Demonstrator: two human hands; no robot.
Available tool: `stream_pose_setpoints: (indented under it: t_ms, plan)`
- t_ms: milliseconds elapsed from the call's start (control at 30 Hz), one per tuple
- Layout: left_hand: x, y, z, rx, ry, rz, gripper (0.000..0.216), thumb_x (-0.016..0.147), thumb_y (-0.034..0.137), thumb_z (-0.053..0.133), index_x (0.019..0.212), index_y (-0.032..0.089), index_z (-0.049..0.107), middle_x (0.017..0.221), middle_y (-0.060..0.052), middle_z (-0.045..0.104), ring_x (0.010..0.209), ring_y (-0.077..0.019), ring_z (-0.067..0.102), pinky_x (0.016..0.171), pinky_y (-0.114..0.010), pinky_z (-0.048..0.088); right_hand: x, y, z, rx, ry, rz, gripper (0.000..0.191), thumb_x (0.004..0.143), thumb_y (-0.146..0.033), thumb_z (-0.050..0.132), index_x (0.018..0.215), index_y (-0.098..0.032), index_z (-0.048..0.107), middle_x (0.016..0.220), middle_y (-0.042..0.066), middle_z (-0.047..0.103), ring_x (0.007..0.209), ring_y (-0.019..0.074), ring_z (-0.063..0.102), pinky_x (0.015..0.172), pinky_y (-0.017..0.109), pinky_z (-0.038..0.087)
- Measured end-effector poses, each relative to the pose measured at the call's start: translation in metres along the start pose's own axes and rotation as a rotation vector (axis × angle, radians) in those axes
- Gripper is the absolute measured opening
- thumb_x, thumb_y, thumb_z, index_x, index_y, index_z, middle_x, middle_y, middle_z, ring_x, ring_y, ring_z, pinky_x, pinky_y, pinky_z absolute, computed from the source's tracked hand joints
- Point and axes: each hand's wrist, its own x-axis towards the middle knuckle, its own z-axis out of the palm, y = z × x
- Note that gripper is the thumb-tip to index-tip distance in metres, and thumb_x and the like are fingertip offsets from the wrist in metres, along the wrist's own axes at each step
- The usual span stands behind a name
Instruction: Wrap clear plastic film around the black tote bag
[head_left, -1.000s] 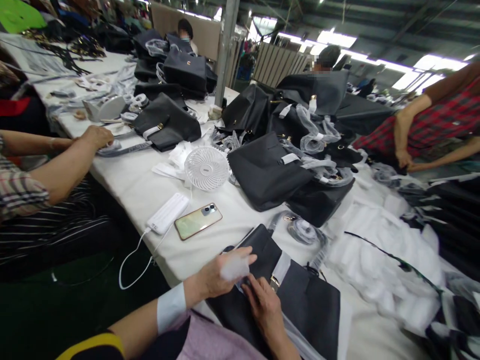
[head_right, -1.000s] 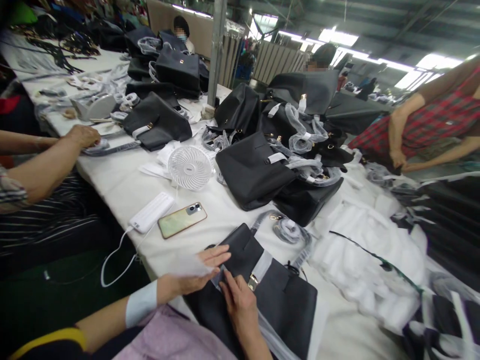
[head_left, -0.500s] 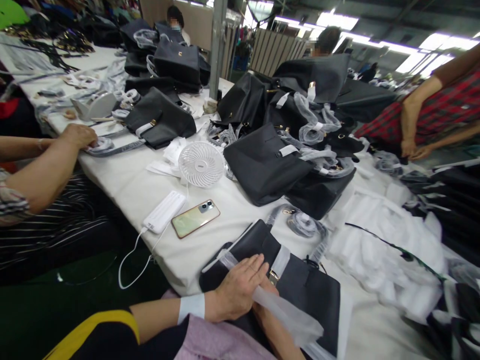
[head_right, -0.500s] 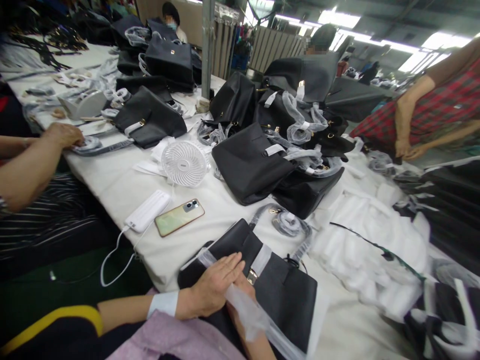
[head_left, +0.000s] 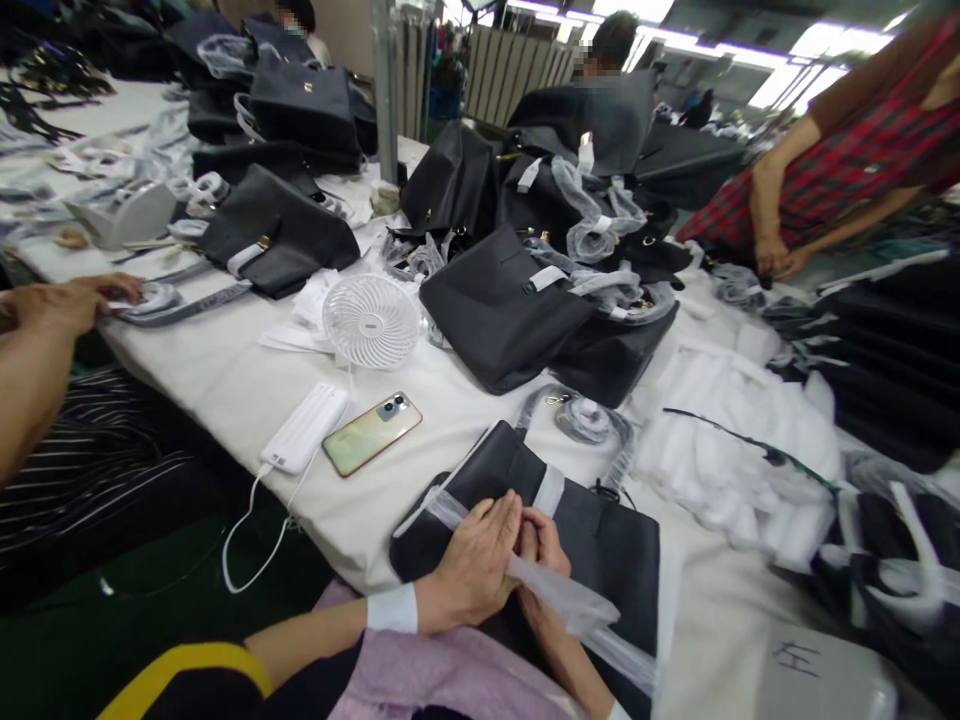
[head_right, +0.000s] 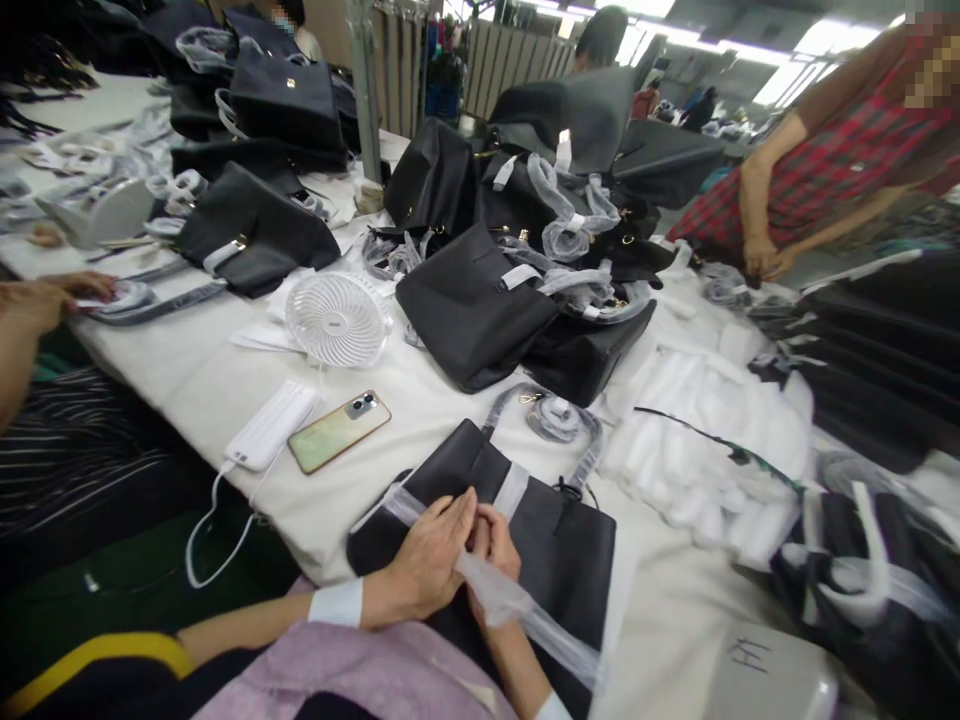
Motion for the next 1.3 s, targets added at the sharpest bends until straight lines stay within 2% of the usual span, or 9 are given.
stream_pose_setpoints:
  t_ms: [133,233,400,500,633,733,900,1133,1300]
  plan:
    - [-0.003,0.000,0.004,0.186,-0.020,0.058,0.074,0.093,0.034,0.038,0.149,-0.002,0.007,0.153,-0.028,0.025,0.144,-0.0321,0.026,0.116,-0.045,0.024,0.008,-0.011,-0.011,0.268,0.182,0.123,0.039,0.090,-0.051,0.050,0.112,-0.019,0.053,0.081,0.003,0.063,0.060,0.0143,0.057,0.055,0.028,0.050]
    - [-0.004,0.001,0.006,0.262,-0.039,0.065,0.077,0.091,0.036,0.041,0.149,-0.003,0.009,0.153,-0.029,0.024,0.143,-0.0337,0.027,0.116,-0.047,0.023,0.009,-0.025,-0.039,0.392,0.303,0.224,0.045,0.086,-0.058,0.054,0.107,-0.019,0.054,0.082,0.004,0.064,0.062,0.0144,0.058,0.055,0.028,0.049]
    - [-0.004,0.004,0.007,0.292,-0.059,0.039,0.078,0.086,0.031,0.044,0.149,-0.001,0.010,0.154,-0.027,0.023,0.144,-0.0320,0.026,0.115,-0.049,0.024,-0.024,-0.055,-0.109,0.472,0.345,0.440,0.049,0.087,-0.067,0.043,0.100,-0.020,0.052,0.063,0.001,0.063,0.048,0.0128,0.051,0.044,0.023,0.039]
    - [-0.005,0.005,0.008,0.282,-0.056,0.027,0.078,0.085,0.029,0.044,0.150,0.001,0.011,0.154,-0.026,0.023,0.144,-0.0314,0.026,0.115,-0.050,0.025,-0.052,-0.068,-0.132,0.374,0.331,0.461,0.048,0.082,-0.067,0.052,0.095,-0.021,0.052,0.059,0.000,0.063,0.044,0.0121,0.049,0.042,0.024,0.039]
    - [-0.006,0.005,0.011,0.292,-0.040,0.029,0.076,0.086,0.029,0.043,0.149,0.001,0.012,0.154,-0.026,0.024,0.144,-0.0314,0.026,0.116,-0.050,0.022,-0.069,-0.077,-0.132,0.256,0.146,0.540,0.061,0.068,-0.067,0.070,0.102,-0.017,0.058,0.063,0.004,0.067,0.047,0.0158,0.055,0.045,0.028,0.046]
    - [-0.007,0.005,0.013,0.308,-0.034,0.031,0.074,0.085,0.025,0.042,0.149,0.001,0.013,0.154,-0.025,0.025,0.144,-0.0302,0.026,0.116,-0.049,0.022,-0.068,-0.083,-0.123,0.243,0.054,0.552,0.057,0.064,-0.065,0.074,0.091,-0.016,0.066,0.062,0.006,0.068,0.049,0.0176,0.058,0.049,0.031,0.051]
    - [-0.006,0.006,0.012,0.303,-0.028,0.038,0.074,0.084,0.023,0.041,0.150,0.003,0.013,0.154,-0.024,0.027,0.143,-0.0303,0.028,0.115,-0.051,0.024,-0.061,-0.086,-0.120,0.231,0.003,0.498,0.049,0.070,-0.066,0.068,0.071,-0.018,0.069,0.056,0.005,0.067,0.049,0.0177,0.059,0.050,0.030,0.051]
    - [-0.005,0.007,0.009,0.294,-0.034,0.032,0.074,0.083,0.023,0.042,0.149,0.003,0.016,0.155,-0.023,0.024,0.144,-0.0298,0.027,0.115,-0.050,0.023,-0.059,-0.074,-0.124,0.300,-0.101,0.462,0.041,0.075,-0.056,0.069,0.086,-0.017,0.072,0.069,0.006,0.072,0.066,0.0196,0.064,0.068,0.031,0.053]
    - [-0.005,0.007,0.011,0.312,-0.033,0.045,0.076,0.081,0.022,0.043,0.149,0.003,0.016,0.155,-0.023,0.025,0.144,-0.0296,0.026,0.115,-0.050,0.023,-0.052,-0.075,-0.131,0.299,-0.134,0.487,0.037,0.077,-0.054,0.066,0.081,-0.017,0.070,0.065,0.005,0.070,0.060,0.0186,0.062,0.062,0.030,0.051]
